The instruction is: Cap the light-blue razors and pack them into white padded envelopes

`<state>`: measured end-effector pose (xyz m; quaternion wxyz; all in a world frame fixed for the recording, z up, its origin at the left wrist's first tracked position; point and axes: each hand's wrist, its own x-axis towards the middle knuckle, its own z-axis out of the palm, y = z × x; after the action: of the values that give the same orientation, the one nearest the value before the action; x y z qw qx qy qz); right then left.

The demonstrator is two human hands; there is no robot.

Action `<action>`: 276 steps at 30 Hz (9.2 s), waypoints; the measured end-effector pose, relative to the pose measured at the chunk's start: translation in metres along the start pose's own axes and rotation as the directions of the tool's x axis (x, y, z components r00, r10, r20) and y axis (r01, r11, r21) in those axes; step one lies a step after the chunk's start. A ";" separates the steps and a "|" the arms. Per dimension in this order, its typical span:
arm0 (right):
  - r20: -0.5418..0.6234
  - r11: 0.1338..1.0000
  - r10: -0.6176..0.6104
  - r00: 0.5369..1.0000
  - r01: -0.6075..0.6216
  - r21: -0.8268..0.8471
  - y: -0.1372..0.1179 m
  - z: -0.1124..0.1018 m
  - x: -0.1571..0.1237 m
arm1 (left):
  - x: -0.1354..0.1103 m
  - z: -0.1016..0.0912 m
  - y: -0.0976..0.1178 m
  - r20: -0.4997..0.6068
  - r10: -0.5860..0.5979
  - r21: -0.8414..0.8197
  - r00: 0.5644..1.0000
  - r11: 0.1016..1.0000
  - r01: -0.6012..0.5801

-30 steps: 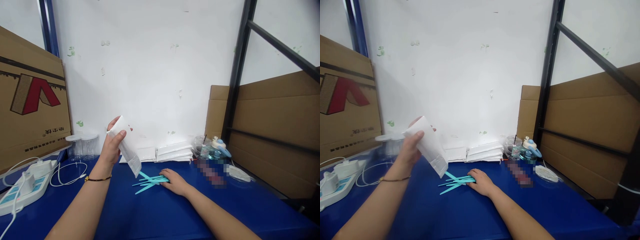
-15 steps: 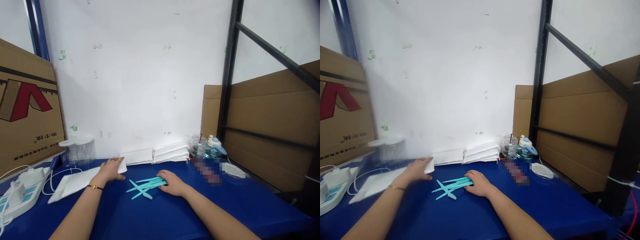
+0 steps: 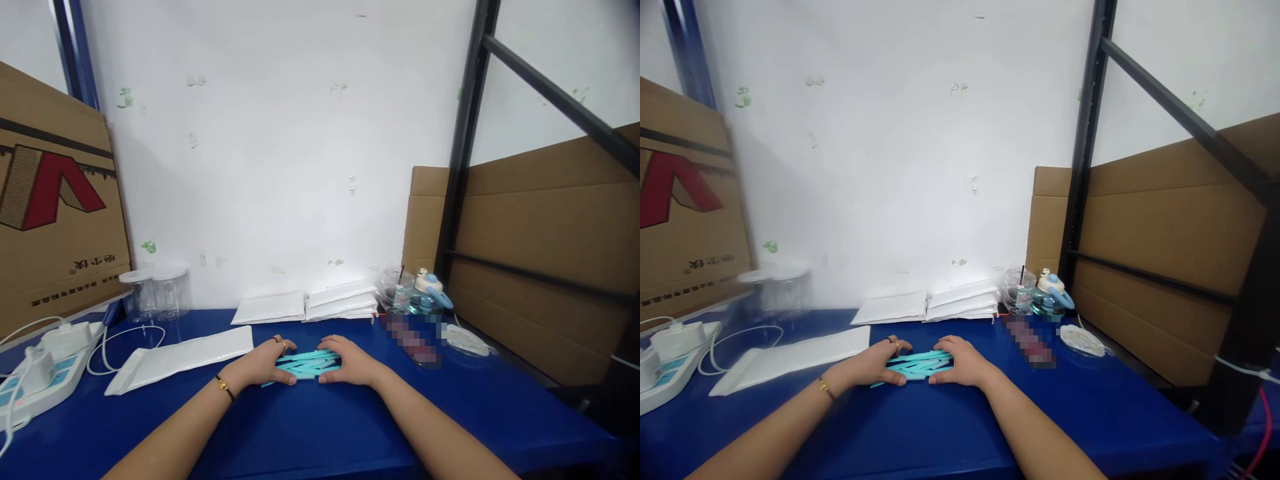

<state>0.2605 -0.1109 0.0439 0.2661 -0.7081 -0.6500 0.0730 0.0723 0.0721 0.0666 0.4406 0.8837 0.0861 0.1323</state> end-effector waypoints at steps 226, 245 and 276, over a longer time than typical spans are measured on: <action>-0.101 1.000 0.012 0.995 -0.012 -0.004 0.002 -0.007 0.009 | 0.034 0.016 0.005 -0.109 0.127 0.585 0.986 0.810 -0.039; -0.200 0.985 0.166 0.966 -0.151 0.088 0.018 -0.020 0.002 | 0.023 0.009 -0.003 0.262 -0.085 0.365 0.961 0.931 -0.017; -0.129 0.958 0.235 0.963 -0.207 0.198 0.042 -0.030 -0.004 | 0.031 0.038 0.012 0.155 0.110 0.581 0.982 0.794 -0.181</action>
<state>0.3100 -0.1239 0.0485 0.3687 -0.7525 -0.5350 0.1077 0.1142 0.0450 0.0596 0.1355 0.9869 0.0295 0.0820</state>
